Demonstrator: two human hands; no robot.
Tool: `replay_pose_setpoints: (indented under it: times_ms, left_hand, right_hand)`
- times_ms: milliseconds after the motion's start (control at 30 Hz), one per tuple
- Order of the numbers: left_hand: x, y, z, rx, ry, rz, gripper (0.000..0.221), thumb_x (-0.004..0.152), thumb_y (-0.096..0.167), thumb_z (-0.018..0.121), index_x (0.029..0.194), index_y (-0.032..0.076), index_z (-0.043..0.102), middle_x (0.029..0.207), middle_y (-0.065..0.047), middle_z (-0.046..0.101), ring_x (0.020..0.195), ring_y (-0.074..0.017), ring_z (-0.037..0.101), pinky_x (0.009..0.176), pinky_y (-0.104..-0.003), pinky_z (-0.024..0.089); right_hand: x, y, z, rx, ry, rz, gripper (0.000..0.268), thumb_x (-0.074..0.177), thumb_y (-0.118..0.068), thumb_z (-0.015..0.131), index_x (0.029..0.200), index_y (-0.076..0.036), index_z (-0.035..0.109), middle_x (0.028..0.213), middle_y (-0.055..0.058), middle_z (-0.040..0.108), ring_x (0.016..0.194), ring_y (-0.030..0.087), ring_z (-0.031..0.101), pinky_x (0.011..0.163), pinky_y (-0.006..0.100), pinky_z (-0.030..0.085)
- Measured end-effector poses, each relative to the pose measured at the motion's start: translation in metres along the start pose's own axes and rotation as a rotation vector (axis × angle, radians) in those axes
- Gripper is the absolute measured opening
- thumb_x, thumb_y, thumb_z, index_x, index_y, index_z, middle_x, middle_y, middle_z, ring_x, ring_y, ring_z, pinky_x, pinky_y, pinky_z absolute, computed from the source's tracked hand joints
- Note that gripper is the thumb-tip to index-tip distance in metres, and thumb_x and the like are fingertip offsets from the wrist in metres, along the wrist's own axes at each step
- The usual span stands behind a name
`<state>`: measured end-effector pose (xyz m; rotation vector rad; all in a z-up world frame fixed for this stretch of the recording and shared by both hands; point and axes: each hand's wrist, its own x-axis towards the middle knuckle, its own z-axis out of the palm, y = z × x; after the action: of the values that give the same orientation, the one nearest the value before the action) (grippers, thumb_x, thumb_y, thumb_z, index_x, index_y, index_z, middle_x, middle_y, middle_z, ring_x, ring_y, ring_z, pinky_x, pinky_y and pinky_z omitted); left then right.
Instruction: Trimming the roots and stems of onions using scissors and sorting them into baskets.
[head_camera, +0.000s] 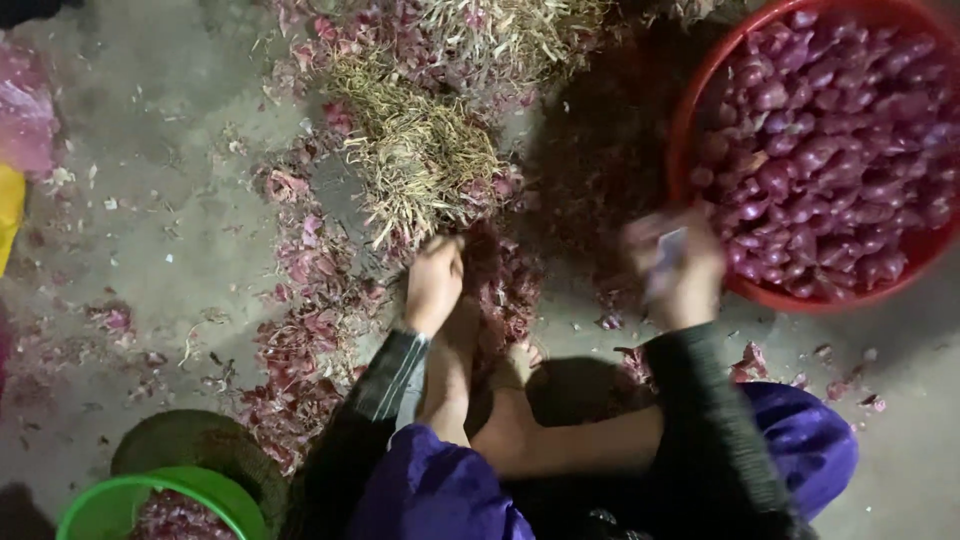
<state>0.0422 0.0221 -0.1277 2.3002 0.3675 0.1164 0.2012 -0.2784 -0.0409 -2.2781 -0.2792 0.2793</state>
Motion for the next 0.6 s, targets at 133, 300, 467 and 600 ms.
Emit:
replay_pose_setpoints:
  times_ms: [133,300,467,600]
  left_hand:
    - [0.031,-0.004,0.019,0.301,0.103,-0.230,0.039,0.090,0.018,0.071,0.123,-0.001,0.063,0.092,-0.019,0.069,0.062,-0.0233,0.059,0.055,-0.033,0.055]
    - [0.047,-0.025,0.042,0.424,0.230,-0.381,0.058,0.086,0.050,0.078,0.118,0.009,0.052,0.084,-0.008,0.054,0.070,-0.0232,0.052,0.055,-0.032,0.046]
    - [0.046,-0.028,0.007,0.091,0.216,-0.325,0.028,0.079,0.020,0.082,0.103,0.012,0.069,0.086,-0.019,0.072,0.089,-0.0436,0.071,0.076,-0.052,0.057]
    - [0.019,-0.019,-0.031,-0.212,0.158,-0.487,0.024,0.087,0.019,0.074,0.109,0.013,0.066,0.097,-0.019,0.074,0.099,-0.0394,0.071,0.087,-0.044,0.057]
  right_hand:
    - [0.022,-0.005,-0.095,0.421,0.420,0.072,0.016,0.104,-0.011,0.063,0.114,0.000,0.067,0.096,0.013,0.071,0.074,0.020,0.064,0.061,0.028,0.047]
    - [-0.013,0.062,-0.081,-0.042,0.388,-0.047,0.028,0.103,-0.001,0.075,0.129,0.000,0.064,0.101,0.012,0.066,0.076,0.020,0.059,0.066,0.034,0.050]
    - [-0.067,0.073,0.024,-0.206,0.093,-0.052,0.018,0.091,-0.034,0.072,0.106,-0.024,0.075,0.090,0.008,0.073,0.084,0.036,0.072,0.075,0.046,0.056]
    - [-0.075,0.050,0.069,0.019,-0.331,-0.063,0.047,0.073,-0.048,0.080,0.110,-0.019,0.073,0.098,0.009,0.076,0.096,0.039,0.072,0.079,0.054,0.057]
